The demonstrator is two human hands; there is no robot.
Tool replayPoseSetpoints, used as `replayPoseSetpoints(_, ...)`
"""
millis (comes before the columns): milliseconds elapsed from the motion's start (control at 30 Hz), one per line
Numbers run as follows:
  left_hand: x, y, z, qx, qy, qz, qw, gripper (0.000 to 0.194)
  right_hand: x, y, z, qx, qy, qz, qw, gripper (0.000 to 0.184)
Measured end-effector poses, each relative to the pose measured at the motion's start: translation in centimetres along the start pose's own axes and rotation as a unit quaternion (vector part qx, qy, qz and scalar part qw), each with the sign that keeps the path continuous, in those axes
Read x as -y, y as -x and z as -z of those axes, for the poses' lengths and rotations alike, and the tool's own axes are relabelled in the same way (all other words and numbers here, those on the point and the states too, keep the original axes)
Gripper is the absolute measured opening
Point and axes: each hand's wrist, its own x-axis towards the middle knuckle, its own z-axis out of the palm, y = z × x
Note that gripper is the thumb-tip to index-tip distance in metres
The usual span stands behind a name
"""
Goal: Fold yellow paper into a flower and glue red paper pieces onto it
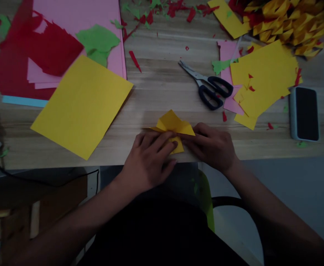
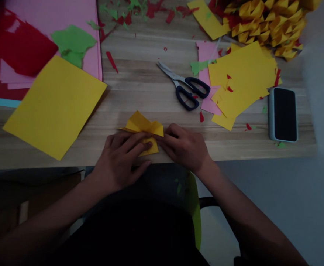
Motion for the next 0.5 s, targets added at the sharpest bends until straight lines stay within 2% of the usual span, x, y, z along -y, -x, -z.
replayPoseSetpoints(267,0.26,0.09,-0.02,0.002,-0.008,-0.008,1.0,0.034,0.05,0.07,0.21,0.024,0.076,0.039,0.996,0.027)
replayPoseSetpoints(500,0.45,0.25,-0.19,-0.007,-0.032,-0.043,0.999,0.035,0.26,0.27,-0.08,0.003,0.078,0.008,0.997,0.025)
